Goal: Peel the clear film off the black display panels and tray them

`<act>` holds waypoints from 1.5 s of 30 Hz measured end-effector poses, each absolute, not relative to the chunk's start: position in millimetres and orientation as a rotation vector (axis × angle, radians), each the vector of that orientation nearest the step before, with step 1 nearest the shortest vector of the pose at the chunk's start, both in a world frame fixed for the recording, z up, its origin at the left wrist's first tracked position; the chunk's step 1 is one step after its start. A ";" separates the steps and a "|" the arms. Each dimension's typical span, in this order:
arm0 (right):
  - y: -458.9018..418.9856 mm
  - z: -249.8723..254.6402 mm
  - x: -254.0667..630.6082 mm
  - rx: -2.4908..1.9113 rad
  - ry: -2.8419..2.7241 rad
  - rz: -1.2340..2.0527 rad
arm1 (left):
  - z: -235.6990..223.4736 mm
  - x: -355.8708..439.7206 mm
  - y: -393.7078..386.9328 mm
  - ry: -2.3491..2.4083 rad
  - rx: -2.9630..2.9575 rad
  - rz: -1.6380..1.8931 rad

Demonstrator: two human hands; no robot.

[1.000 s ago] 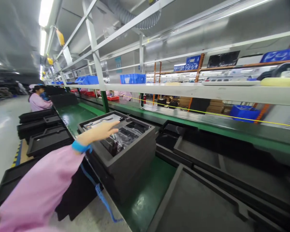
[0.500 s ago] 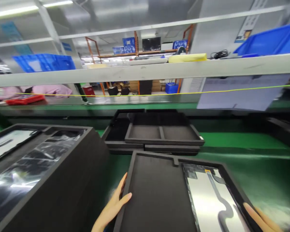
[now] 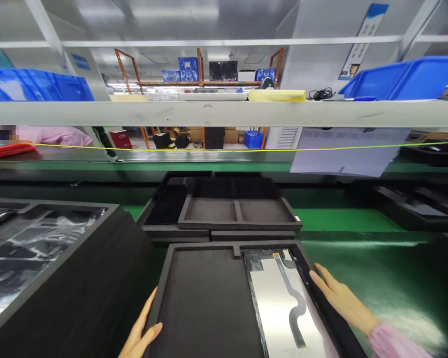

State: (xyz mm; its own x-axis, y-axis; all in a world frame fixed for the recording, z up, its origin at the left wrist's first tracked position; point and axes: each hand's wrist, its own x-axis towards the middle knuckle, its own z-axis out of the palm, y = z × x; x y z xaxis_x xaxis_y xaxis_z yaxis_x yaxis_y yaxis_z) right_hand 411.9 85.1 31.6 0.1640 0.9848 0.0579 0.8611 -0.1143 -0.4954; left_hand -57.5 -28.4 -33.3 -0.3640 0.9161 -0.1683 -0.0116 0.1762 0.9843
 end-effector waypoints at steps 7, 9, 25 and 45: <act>211.1 74.4 395.4 -1.550 -2.191 -0.083 | -37.1 -55.2 -30.0 1.567 0.932 1.377; 229.4 80.7 390.8 -1.404 -2.334 -0.121 | -37.1 -56.6 -31.3 1.549 0.937 1.355; 239.2 136.9 269.8 -1.635 -1.860 -0.507 | -33.5 -58.1 -32.0 1.442 0.963 1.330; 218.1 53.8 255.8 -1.101 -2.653 -0.098 | -20.2 -57.0 -33.0 1.467 0.966 1.275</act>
State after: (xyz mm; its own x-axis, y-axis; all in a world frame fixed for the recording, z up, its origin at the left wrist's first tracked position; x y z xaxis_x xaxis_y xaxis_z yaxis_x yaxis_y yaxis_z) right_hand 255.8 218.1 53.8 -0.6763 0.6855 0.2695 0.7036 0.7095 -0.0390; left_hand -57.0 -33.0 -20.2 -0.2547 0.9555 -0.1489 -0.0139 0.1503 0.9885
